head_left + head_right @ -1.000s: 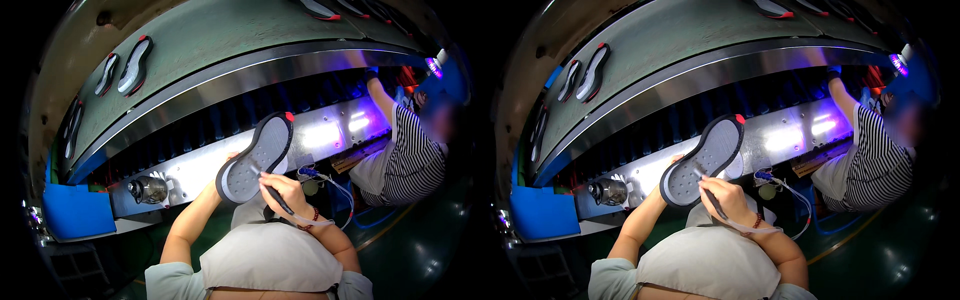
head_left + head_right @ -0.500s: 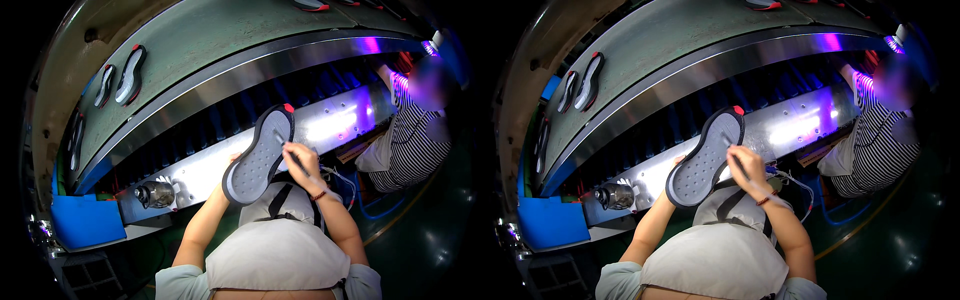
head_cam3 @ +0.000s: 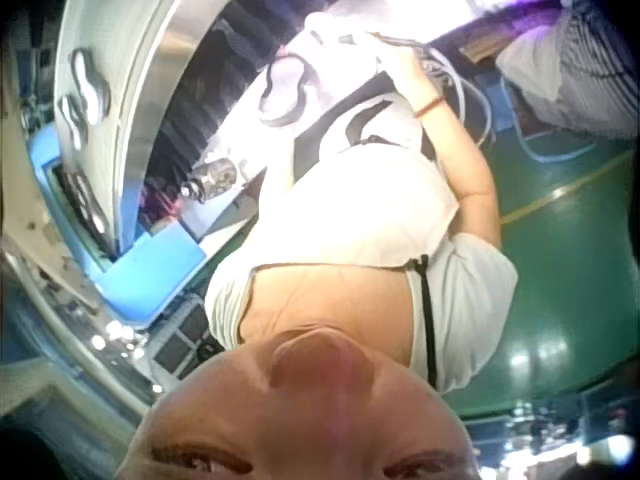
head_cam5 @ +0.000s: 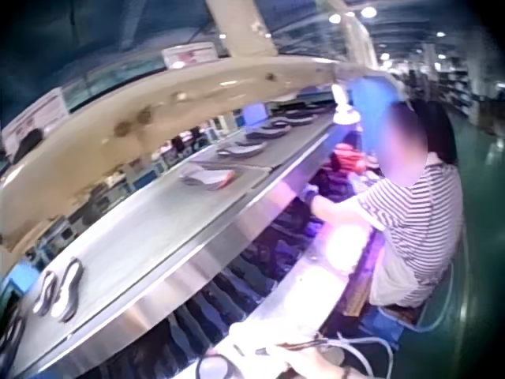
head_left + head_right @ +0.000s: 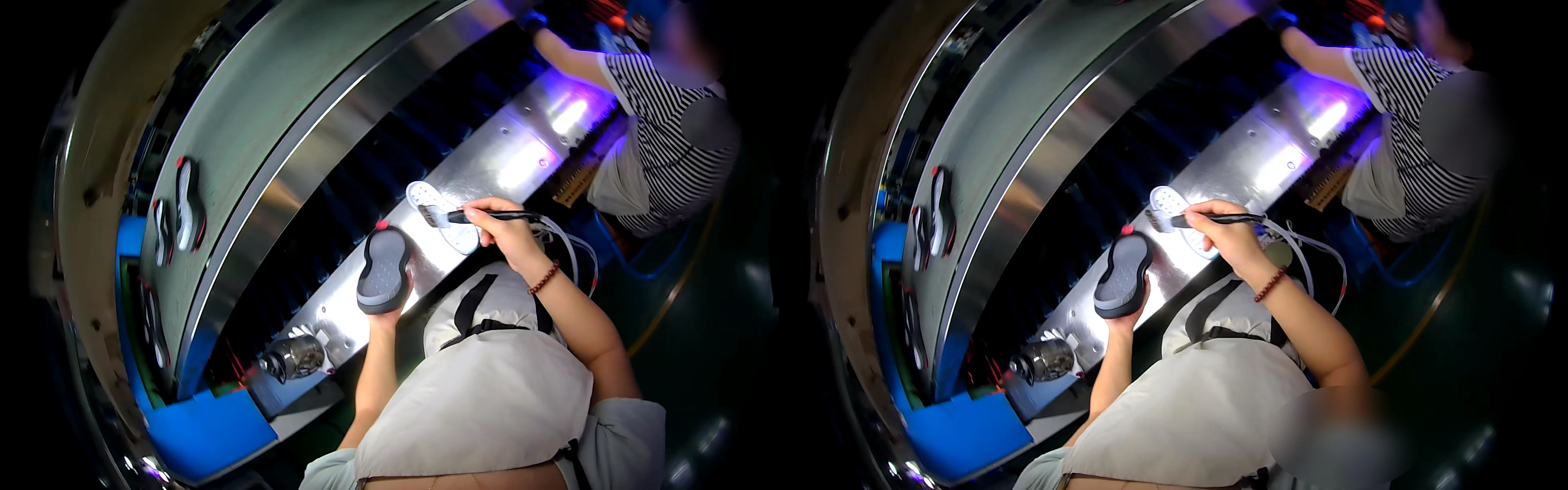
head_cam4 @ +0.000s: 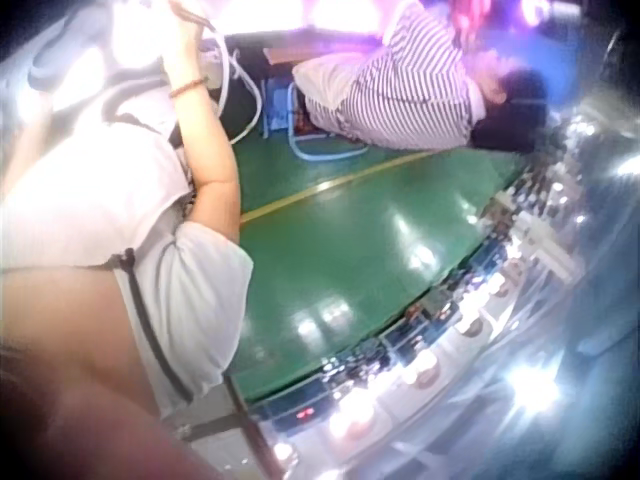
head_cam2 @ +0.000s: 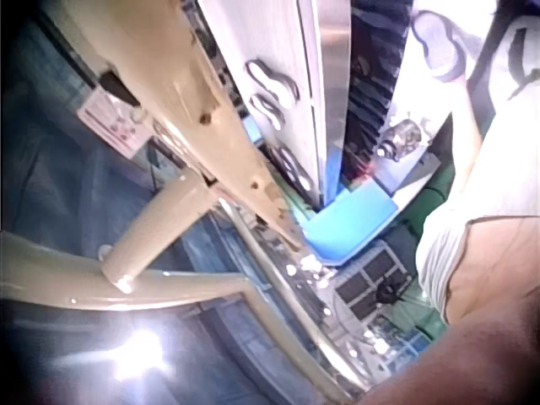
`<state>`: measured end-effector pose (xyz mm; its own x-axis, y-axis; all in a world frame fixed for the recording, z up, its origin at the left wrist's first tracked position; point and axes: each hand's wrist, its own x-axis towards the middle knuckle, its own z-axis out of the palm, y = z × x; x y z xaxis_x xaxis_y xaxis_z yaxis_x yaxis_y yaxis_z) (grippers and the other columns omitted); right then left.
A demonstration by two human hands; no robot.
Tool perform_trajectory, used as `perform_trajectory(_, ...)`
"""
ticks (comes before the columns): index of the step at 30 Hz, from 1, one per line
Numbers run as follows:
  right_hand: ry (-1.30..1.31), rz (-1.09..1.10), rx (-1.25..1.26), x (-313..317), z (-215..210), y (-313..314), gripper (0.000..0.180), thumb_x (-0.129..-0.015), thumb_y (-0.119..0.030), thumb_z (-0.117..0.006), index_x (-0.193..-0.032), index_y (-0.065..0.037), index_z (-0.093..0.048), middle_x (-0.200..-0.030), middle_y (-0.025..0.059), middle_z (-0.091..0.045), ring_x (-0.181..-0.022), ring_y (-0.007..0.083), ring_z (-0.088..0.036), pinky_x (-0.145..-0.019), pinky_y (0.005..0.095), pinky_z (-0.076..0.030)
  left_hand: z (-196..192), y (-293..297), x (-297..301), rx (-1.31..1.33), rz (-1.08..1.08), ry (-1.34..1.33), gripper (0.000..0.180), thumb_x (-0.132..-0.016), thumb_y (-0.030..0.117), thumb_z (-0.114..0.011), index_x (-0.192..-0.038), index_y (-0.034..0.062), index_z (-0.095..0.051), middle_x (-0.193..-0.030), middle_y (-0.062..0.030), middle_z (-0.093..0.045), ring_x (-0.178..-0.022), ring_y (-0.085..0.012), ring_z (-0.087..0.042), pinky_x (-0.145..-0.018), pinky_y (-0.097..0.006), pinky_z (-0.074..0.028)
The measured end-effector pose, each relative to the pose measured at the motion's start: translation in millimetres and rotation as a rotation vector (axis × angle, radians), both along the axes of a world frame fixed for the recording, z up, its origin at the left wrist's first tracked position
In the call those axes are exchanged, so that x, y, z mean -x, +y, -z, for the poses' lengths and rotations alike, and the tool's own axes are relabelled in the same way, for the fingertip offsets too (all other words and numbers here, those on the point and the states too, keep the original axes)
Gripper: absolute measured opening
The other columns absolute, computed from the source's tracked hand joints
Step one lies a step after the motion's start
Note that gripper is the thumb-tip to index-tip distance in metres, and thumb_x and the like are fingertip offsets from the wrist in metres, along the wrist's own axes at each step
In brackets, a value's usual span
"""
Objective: The person applies glue to the sole of a grey slipper using a brush, then places it on a conveyor belt. The person repeats this process for multiple slippers, picking them up from the belt, applying glue, and placing them back.
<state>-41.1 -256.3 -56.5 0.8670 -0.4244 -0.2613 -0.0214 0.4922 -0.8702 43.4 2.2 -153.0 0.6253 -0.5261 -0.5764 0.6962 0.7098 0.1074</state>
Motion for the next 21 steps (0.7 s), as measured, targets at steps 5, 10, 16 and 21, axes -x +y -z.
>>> perform_trajectory(5,0.029,0.058,-0.056,-1,4,-3,0.015,-0.08,-0.012,-0.059,-0.091,-0.002,-0.061,-0.066,-0.0014,-0.056,-0.05,0.0024,-0.047,-0.045,0.015,-0.036,-20,25,48,-0.087,-0.044,0.24,0.071,-0.077,0.063,-0.031,-0.127,0.0137,-0.035,-0.131,-0.0154,-0.032,-0.117,-0.0433,-0.028,-0.094,-0.06,-0.023)
perform_trajectory(10,0.057,0.108,-0.141,1,16,-13,0.016,-0.077,-0.015,-0.062,-0.088,-0.003,-0.062,-0.072,0.0004,-0.058,-0.05,0.0044,-0.048,-0.047,0.0162,-0.034,-23,44,62,0.049,0.033,0.251,0.058,-0.079,0.049,-0.043,-0.125,0.0136,-0.036,-0.125,-0.0173,-0.033,-0.113,-0.0416,-0.031,-0.086,-0.047,-0.04)
perform_trajectory(16,0.071,0.286,-0.172,6,34,-24,0.016,-0.077,-0.013,-0.062,-0.089,-0.004,-0.062,-0.072,-0.0005,-0.058,-0.051,0.0044,-0.046,-0.047,0.0165,-0.035,-64,85,58,0.016,0.328,-0.154,0.071,-0.074,0.053,-0.046,-0.132,0.0183,-0.025,-0.134,-0.0168,-0.026,-0.109,-0.0491,-0.035,-0.077,-0.052,-0.045)
perform_trajectory(21,0.117,0.378,-0.223,17,54,-33,0.015,-0.077,-0.013,-0.062,-0.089,-0.004,-0.062,-0.07,-0.0004,-0.058,-0.047,0.0049,-0.045,-0.043,0.0158,-0.034,-152,41,16,-0.048,0.238,-0.65,0.075,-0.076,0.059,-0.039,-0.131,0.0084,-0.028,-0.124,-0.0232,-0.039,-0.093,-0.046,-0.052,-0.056,-0.054,-0.048)
